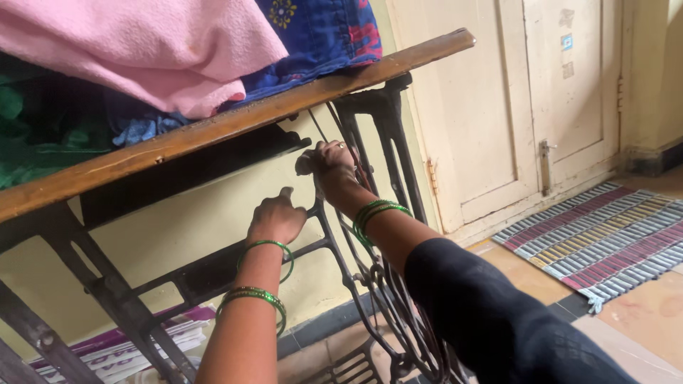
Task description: The person cleans the metal base and frame of a sewing machine using a cloth. They wipe the foot pedal, the large wheel, and the surrounding metal supports.
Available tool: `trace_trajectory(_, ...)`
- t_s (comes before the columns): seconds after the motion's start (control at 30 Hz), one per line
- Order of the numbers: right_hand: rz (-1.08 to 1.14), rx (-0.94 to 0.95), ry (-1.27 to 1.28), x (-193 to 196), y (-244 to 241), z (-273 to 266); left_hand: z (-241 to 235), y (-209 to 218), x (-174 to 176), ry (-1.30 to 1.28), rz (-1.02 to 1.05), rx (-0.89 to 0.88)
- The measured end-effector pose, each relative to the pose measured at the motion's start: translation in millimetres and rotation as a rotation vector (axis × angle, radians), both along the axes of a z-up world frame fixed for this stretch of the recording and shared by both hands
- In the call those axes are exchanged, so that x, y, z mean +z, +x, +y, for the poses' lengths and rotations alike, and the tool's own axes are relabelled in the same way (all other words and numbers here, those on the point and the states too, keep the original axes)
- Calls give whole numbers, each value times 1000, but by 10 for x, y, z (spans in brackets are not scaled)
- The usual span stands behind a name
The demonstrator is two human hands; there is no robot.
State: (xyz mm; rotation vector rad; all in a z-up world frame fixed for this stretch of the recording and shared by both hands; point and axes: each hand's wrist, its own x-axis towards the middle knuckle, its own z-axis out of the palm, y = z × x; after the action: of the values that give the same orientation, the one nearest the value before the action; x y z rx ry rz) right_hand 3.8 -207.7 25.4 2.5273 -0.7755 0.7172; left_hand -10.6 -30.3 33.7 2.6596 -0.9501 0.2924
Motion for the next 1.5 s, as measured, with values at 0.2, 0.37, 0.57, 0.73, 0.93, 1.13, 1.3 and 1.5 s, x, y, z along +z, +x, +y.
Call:
trace_trajectory(0.2, 41, 228, 2, 147, -106, -179, -251, 59, 41, 148, -224, -28)
trace_trajectory(0.37, 75, 248, 238, 232, -491, -147, -521, 196, -129, 153, -218, -74)
trace_trajectory(0.57, 7, 159, 433, 378, -499, -53, -825, 852, -388, -426, 111, -617)
trace_trajectory(0.73, -58, 126, 307, 265, -213, 127, -849, 1171, -717, -1061, 869, -747)
trace_trajectory(0.93, -237, 166, -6, -232, 57, 355, -801, 1166, -609, -1178, 1059, -637)
trace_trajectory(1.13, -409, 262, 138, -801, -103, 836, -618, 924, -647, -1192, 1044, -767)
trace_trajectory(1.3, -516, 305, 515, -1745, -316, 1021, -320, 719, -691, -524, 388, -363)
trace_trajectory(1.5, -540, 354, 683, -2581, -692, 1045, -491, 608, -863, -258, -161, -293)
